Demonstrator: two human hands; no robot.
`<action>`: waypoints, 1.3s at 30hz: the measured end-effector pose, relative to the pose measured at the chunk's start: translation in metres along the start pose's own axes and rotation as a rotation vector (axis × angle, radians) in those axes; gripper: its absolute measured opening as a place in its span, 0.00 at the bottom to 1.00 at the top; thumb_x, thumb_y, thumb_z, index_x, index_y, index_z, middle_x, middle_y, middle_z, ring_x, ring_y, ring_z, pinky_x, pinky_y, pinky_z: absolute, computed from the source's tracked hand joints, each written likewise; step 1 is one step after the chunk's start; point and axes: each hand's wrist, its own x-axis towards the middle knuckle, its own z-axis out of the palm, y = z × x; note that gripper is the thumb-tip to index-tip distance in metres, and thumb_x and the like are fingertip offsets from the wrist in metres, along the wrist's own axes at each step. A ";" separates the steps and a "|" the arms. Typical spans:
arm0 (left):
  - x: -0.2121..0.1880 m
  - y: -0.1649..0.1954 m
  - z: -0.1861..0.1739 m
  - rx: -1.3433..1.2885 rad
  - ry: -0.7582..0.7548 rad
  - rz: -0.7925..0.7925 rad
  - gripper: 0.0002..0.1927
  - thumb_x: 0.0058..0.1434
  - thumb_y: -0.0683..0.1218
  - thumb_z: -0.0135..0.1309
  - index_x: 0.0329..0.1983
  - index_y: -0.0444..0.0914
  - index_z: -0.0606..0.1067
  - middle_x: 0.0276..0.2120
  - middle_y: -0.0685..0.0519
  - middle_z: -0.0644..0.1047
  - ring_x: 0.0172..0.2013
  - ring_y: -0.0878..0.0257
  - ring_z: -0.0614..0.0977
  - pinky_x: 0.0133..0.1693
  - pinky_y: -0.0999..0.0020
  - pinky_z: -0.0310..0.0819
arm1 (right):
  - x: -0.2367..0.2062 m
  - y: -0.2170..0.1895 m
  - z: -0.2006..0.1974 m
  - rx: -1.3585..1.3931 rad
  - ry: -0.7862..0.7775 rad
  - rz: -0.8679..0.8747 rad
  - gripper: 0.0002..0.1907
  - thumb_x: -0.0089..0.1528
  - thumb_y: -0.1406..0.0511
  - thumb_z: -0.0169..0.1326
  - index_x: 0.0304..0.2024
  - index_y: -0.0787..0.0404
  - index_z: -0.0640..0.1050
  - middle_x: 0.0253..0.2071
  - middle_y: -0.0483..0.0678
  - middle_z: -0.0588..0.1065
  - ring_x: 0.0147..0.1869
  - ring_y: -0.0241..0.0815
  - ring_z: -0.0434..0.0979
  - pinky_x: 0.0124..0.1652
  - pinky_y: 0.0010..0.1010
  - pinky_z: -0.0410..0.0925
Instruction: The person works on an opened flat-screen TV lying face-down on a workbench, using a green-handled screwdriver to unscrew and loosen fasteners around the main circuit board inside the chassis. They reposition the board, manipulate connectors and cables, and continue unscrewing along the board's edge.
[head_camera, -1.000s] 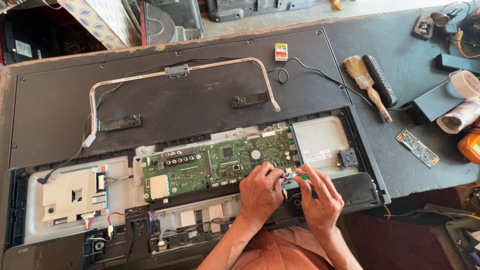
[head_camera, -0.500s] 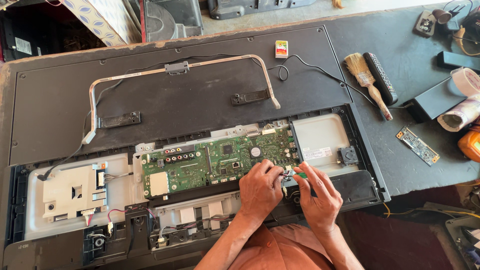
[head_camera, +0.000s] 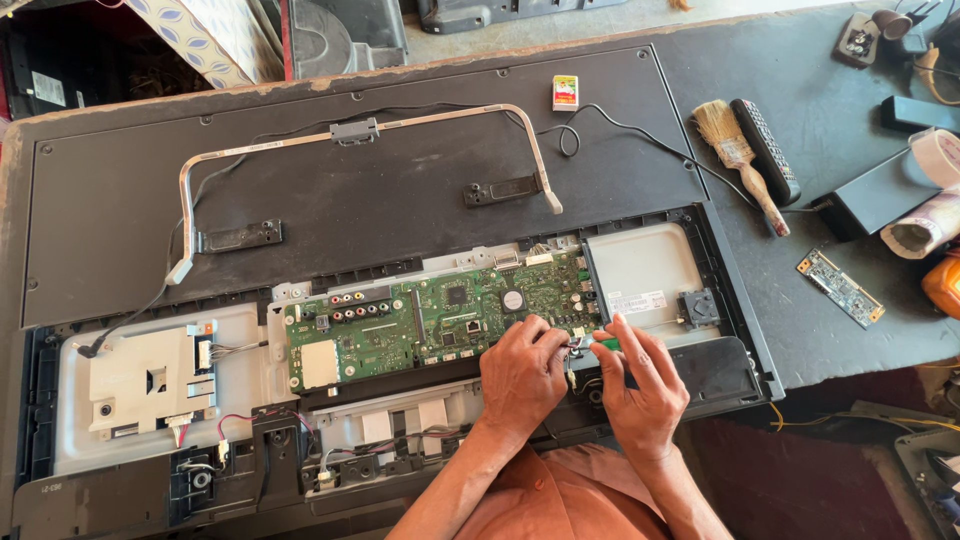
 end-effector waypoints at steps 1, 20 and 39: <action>0.000 0.000 0.000 0.002 0.004 0.005 0.03 0.56 0.41 0.60 0.33 0.43 0.79 0.31 0.56 0.75 0.33 0.58 0.80 0.31 0.61 0.74 | 0.000 0.000 0.000 -0.011 0.002 -0.002 0.21 0.62 0.76 0.61 0.59 0.64 0.78 0.47 0.49 0.80 0.48 0.38 0.84 0.42 0.27 0.78; 0.001 0.001 -0.001 -0.024 -0.005 -0.005 0.03 0.57 0.41 0.60 0.34 0.42 0.80 0.31 0.56 0.75 0.33 0.57 0.80 0.31 0.61 0.75 | 0.002 -0.006 0.000 -0.010 0.011 -0.003 0.18 0.62 0.76 0.61 0.55 0.68 0.77 0.45 0.50 0.80 0.47 0.39 0.84 0.42 0.26 0.78; 0.000 -0.003 0.001 -0.016 0.001 0.007 0.03 0.57 0.41 0.60 0.34 0.43 0.79 0.31 0.55 0.75 0.33 0.57 0.80 0.31 0.60 0.75 | -0.004 0.001 0.002 -0.097 0.026 -0.111 0.17 0.61 0.75 0.64 0.53 0.65 0.80 0.44 0.50 0.81 0.44 0.40 0.84 0.42 0.30 0.76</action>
